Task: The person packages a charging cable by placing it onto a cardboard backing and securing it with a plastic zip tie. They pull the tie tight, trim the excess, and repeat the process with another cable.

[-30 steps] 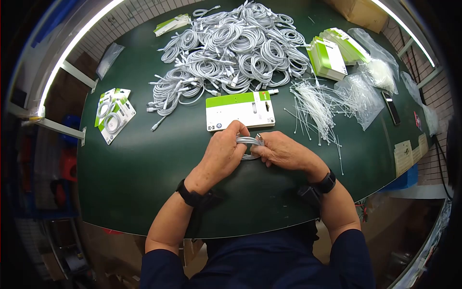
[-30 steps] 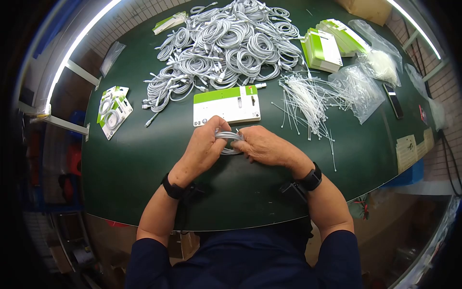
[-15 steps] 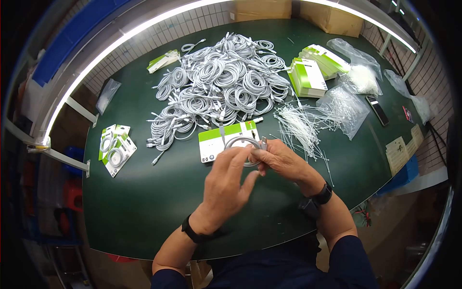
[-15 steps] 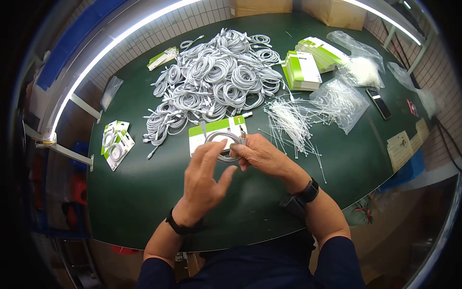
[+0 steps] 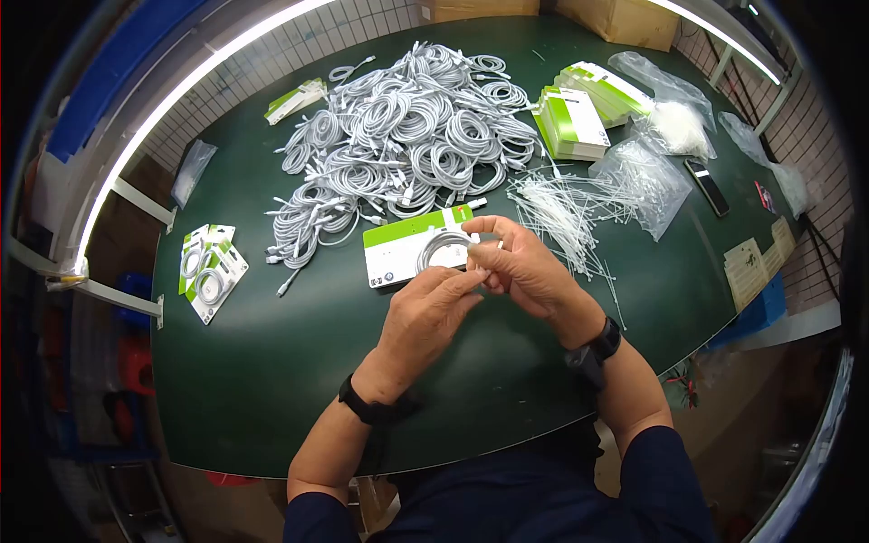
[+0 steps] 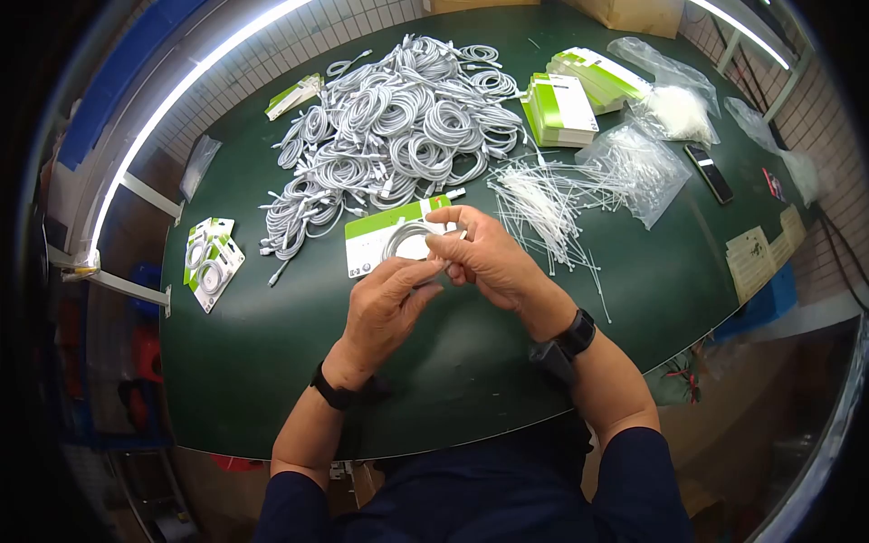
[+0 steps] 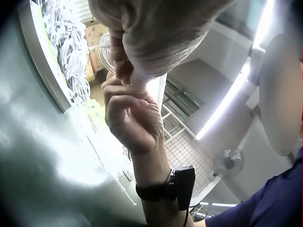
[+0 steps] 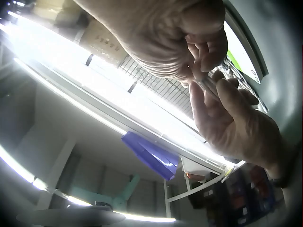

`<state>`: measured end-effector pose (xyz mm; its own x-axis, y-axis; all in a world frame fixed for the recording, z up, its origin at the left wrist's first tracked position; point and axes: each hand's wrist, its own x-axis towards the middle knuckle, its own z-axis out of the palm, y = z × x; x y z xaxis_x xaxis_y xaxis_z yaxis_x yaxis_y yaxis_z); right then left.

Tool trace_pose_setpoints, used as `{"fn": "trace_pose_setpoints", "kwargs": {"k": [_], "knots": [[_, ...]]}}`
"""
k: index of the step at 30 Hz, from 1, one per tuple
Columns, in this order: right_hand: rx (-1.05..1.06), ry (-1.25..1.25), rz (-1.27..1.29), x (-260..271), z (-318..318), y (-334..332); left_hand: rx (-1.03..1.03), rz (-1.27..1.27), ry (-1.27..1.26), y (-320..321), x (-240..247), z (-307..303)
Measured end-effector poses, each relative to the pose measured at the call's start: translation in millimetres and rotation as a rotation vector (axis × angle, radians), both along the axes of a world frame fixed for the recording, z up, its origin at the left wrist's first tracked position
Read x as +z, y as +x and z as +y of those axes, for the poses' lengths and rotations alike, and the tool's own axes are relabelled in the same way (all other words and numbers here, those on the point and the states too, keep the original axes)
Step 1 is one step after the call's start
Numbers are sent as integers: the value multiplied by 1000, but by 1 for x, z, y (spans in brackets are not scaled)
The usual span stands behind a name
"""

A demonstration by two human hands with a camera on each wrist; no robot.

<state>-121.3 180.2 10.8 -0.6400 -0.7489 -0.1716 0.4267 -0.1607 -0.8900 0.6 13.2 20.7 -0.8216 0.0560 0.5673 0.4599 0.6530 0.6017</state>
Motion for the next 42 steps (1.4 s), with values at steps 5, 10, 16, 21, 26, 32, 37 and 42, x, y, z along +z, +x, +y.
{"fn": "trace_pose_setpoints", "kwargs": {"k": [5,10,16,21,26,32,37,42], "knots": [[67,-81,-53,-2,1,3,-4,44,106,1,-4,-8],[68,141,379,26,5,8,-23,4,246,3,2,-21],[32,174,1139,38,8,10,-68,9,203,6,13,-32],[157,162,1112,43,0,19,-147,57,73,9,17,-31],[259,275,1107,46,4,15,-157,17,-24,14,25,-33],[200,136,904,39,10,14,-174,6,-5,14,23,-32],[299,152,940,43,22,4,-215,7,95,15,31,-26],[290,113,742,38,18,11,-191,27,117,11,17,-28]]}}
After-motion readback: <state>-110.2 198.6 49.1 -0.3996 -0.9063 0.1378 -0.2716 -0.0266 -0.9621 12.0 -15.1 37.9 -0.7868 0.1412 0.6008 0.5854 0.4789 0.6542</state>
